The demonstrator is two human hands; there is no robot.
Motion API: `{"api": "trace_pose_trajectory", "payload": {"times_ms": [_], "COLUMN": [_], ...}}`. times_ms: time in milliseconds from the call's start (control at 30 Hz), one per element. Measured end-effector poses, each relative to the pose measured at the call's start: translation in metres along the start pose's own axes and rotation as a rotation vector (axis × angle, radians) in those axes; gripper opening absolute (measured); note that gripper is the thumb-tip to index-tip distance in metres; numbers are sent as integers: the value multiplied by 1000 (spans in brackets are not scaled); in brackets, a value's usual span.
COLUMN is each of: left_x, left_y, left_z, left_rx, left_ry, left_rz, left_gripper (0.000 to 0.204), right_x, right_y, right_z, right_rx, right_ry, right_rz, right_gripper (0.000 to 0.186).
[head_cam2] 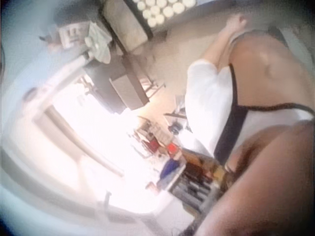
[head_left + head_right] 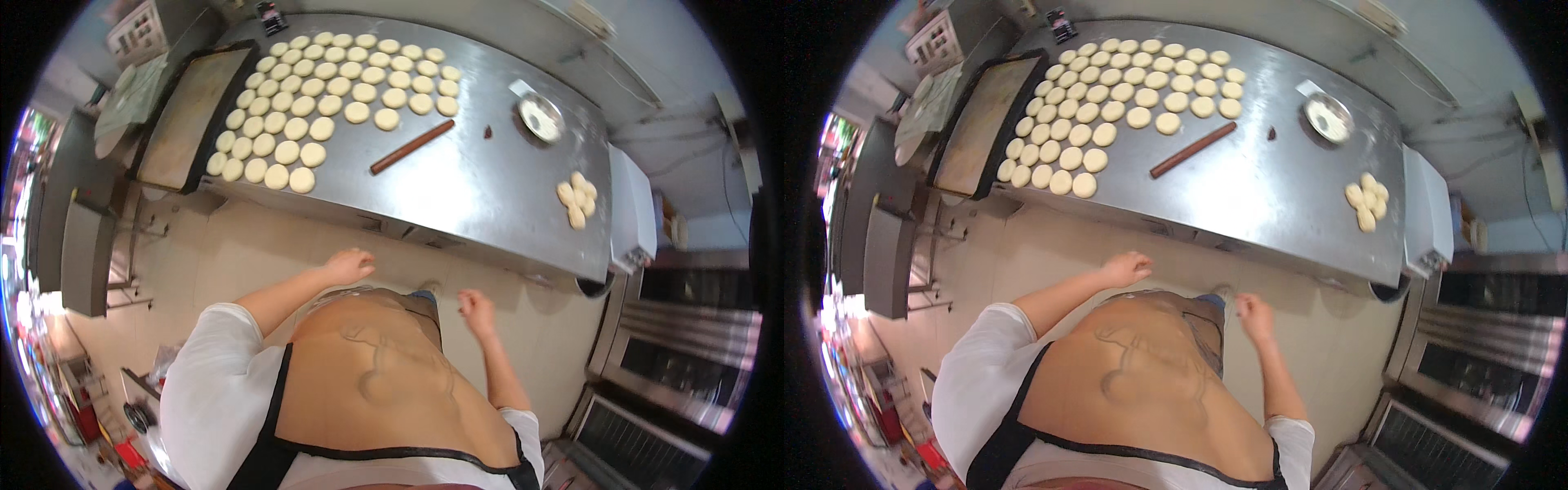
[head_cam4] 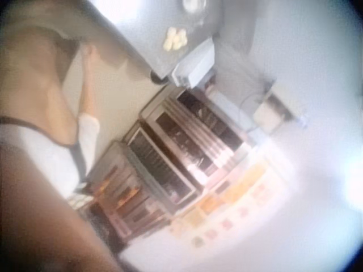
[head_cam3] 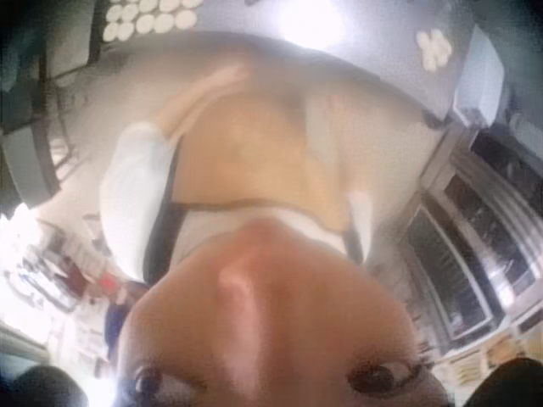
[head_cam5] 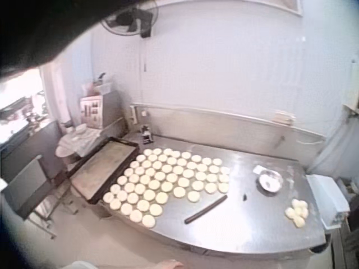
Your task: The person uses a wooden rolling pin to flatten small rounds of dough on a metal table and places the flattened pieces onto a baking tray.
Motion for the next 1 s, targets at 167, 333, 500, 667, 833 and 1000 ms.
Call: {"api": "trace_pose_trajectory", "payload": {"times_ms": [167, 333, 500, 667, 833, 1000], "left_x": [-62, 7, 101, 76, 40, 22], "left_y": [13, -43, -102, -102, -98, -110], "left_z": [-10, 58, 185, 226, 208, 193], "left_rx": [-347, 124, 550, 746, 385, 528], "left_ry": [-420, -515, -118, -173, -241, -72], "left_rz": [-1, -248, 65, 346, 181, 309], "left_gripper": [59, 45, 47, 58, 64, 61], "right_x": [-2, -85, -176, -199, -203, -227], "right_y": [48, -32, -40, 8, 25, 28], "right_z": [86, 269, 472, 524, 486, 374], "right_rx": [-384, -93, 49, 257, 115, -101], "right_ry": [-213, -248, -338, -280, -474, -315], "right_rz": [-268, -117, -233, -368, -52, 139], "right_gripper": [31, 32, 40, 50, 34, 37]}}
Point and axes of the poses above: each hand's wrist, its own z-axis towards the middle knuckle, its own y-axis out of the palm, x = y × z, the point moved 4 cm from there along z, towards the middle knuckle
